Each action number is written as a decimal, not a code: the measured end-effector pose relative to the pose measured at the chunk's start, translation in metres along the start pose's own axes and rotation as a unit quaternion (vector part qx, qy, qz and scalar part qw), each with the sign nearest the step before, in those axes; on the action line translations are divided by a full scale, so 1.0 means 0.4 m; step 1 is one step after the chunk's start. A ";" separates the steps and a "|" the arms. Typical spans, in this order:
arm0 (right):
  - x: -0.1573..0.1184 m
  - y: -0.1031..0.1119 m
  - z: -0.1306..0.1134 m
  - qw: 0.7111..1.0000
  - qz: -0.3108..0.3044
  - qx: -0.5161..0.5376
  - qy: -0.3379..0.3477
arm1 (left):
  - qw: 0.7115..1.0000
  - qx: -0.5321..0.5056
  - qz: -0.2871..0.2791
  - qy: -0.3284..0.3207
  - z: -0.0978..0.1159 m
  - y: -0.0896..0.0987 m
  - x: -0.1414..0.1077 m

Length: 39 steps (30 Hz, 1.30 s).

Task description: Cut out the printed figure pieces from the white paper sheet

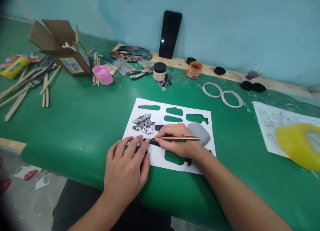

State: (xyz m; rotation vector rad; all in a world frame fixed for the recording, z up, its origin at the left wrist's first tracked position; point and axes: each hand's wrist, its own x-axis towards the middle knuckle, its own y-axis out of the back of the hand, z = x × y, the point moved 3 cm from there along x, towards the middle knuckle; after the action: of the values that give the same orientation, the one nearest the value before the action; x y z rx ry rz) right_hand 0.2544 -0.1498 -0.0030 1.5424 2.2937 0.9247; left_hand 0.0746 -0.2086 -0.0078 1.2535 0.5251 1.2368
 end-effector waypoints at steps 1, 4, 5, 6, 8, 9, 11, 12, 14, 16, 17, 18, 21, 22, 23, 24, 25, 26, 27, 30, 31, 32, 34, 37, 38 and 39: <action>0.001 0.000 0.000 1.000 -0.002 0.002 0.001 | 1.000 0.000 0.001 0.000 0.000 0.000 0.000; 0.001 0.000 0.000 1.000 -0.006 0.007 0.005 | 1.000 0.001 0.005 0.002 0.000 0.002 -0.001; 0.002 0.001 0.000 1.000 -0.006 0.007 0.006 | 1.000 0.001 0.006 0.002 0.000 0.003 -0.002; 0.002 0.001 0.000 1.000 -0.006 0.006 0.006 | 1.000 0.001 0.007 0.001 0.000 0.003 -0.002; 0.003 0.001 0.000 1.000 -0.009 0.003 0.006 | 1.000 0.001 0.006 0.001 0.000 0.003 -0.002; 0.003 0.001 0.000 1.000 -0.010 0.002 0.006 | 1.000 0.000 0.006 0.001 0.000 0.003 -0.002; 0.003 0.001 0.000 1.000 -0.011 0.002 0.004 | 1.000 0.001 0.005 0.002 -0.001 0.002 -0.001; 0.003 0.001 0.000 1.000 -0.011 0.002 0.004 | 1.000 0.001 0.005 0.003 -0.001 0.002 -0.001; 0.003 0.000 0.000 1.000 -0.010 0.002 0.004 | 1.000 0.001 0.005 0.003 -0.002 0.000 -0.001; 0.002 0.000 0.000 1.000 -0.007 0.003 0.005 | 1.000 0.001 0.006 0.002 -0.002 -0.001 -0.001; 0.002 -0.001 0.000 1.000 -0.006 0.003 0.007 | 1.000 0.001 0.007 0.002 -0.002 -0.001 -0.001; 0.002 -0.001 -0.001 1.000 -0.006 0.002 0.009 | 1.000 0.001 0.007 0.001 -0.001 -0.001 -0.001; 0.003 -0.001 -0.003 1.000 -0.008 0.001 0.019 | 1.000 0.002 0.008 0.002 0.000 0.001 -0.002; 0.003 0.000 -0.004 1.000 -0.010 0.001 0.022 | 1.000 0.003 0.008 0.002 0.000 0.001 -0.003; 0.004 0.001 -0.006 1.000 -0.013 0.001 0.027 | 1.000 0.004 0.008 0.002 0.000 0.002 -0.003; 0.005 0.003 -0.008 0.999 -0.016 0.002 0.032 | 1.000 0.004 0.008 0.002 0.000 0.002 -0.003; 0.006 0.004 -0.011 0.999 -0.021 0.003 0.039 | 1.000 0.004 0.007 0.002 0.000 0.002 -0.003; 0.007 0.006 -0.014 0.999 -0.027 0.005 0.046 | 1.000 0.003 0.006 0.002 0.000 0.002 -0.002; 0.007 0.007 -0.016 0.998 -0.032 0.007 0.052 | 1.000 0.003 0.005 0.003 -0.001 0.002 -0.002; 0.008 0.009 -0.020 0.997 -0.044 0.009 0.063 | 1.000 0.002 0.004 0.004 -0.001 0.002 0.000; 0.008 0.010 -0.020 0.997 -0.044 0.008 0.065 | 1.000 0.002 0.005 0.003 -0.001 0.003 0.000; 0.008 0.010 -0.020 0.997 -0.044 0.006 0.066 | 1.000 0.002 0.005 0.003 -0.001 0.004 0.000; 0.008 0.010 -0.018 0.997 -0.044 0.005 0.067 | 1.000 0.002 0.006 0.002 -0.001 0.004 -0.001; 0.009 0.010 -0.014 0.997 -0.046 0.007 0.067 | 1.000 0.003 0.003 0.002 -0.002 0.004 0.000; 0.009 0.010 -0.013 0.997 -0.048 0.009 0.067 | 1.000 0.003 0.002 0.002 -0.002 0.004 0.000; 0.010 0.011 -0.012 0.996 -0.050 0.011 0.066 | 1.000 0.003 0.001 0.002 -0.003 0.003 0.001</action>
State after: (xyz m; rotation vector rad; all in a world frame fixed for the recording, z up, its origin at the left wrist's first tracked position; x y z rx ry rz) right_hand 0.2536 -0.1470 0.0040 1.3979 2.4555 1.0057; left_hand 0.0733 -0.2081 -0.0068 1.2566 0.5304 1.2413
